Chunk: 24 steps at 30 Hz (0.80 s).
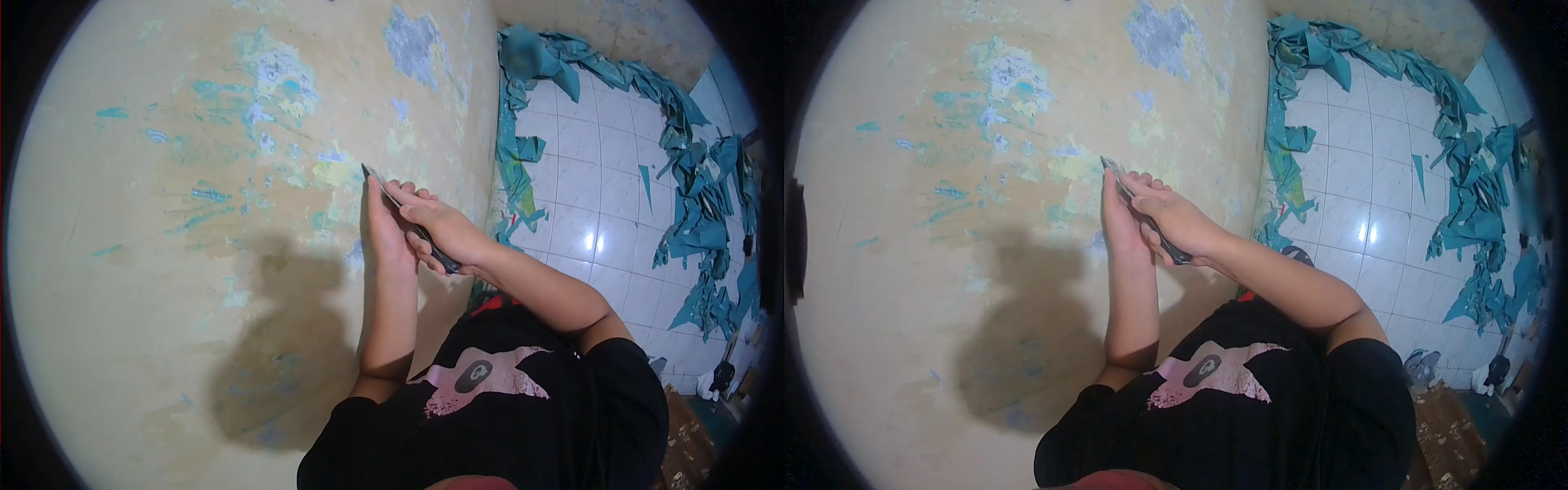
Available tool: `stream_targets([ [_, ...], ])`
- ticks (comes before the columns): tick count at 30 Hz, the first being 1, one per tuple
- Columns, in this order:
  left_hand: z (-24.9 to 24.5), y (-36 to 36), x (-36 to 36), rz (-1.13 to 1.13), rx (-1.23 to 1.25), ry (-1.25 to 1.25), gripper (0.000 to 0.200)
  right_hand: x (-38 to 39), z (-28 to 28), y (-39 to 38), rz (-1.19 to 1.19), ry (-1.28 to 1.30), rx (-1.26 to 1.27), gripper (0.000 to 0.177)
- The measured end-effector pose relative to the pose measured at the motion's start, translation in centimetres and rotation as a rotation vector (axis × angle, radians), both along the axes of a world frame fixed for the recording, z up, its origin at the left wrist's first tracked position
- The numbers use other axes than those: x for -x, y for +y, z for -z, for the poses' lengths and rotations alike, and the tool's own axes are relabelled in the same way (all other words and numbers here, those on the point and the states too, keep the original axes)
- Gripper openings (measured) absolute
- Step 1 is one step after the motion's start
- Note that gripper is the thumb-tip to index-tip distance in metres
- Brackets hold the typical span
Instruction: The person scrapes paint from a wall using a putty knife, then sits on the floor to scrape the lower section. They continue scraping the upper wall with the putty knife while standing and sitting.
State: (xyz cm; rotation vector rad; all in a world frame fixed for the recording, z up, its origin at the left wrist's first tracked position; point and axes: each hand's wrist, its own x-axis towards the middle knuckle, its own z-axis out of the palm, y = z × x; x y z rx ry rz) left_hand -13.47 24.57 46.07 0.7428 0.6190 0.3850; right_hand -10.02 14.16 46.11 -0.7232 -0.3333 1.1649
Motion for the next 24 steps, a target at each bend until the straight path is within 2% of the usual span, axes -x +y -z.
stream_targets([
  [5,0.8,1.6,0.4,0.065,-0.028,-0.036,0.042,0.7,-0.3,0.5,0.002,-0.007,0.014,0.053],
  [11,0.2,0.7,0.5,0.001,-0.032,0.039,0.043,0.9,0.1,0.5,0.033,0.015,0.008,0.052],
  [20,0.5,0.9,-0.2,0.052,-0.042,-0.011,0.046,0.3,0.3,0.4,0.062,-0.001,0.003,0.053],
  [22,0.7,0.8,0.2,0.049,-0.051,-0.027,0.048,-0.1,1.1,0.0,0.035,-0.045,-0.026,0.051],
  [24,1.4,1.4,0.6,0.179,-0.034,-0.094,0.051,-0.1,2.0,-0.3,0.060,-0.176,-0.039,0.050],
])
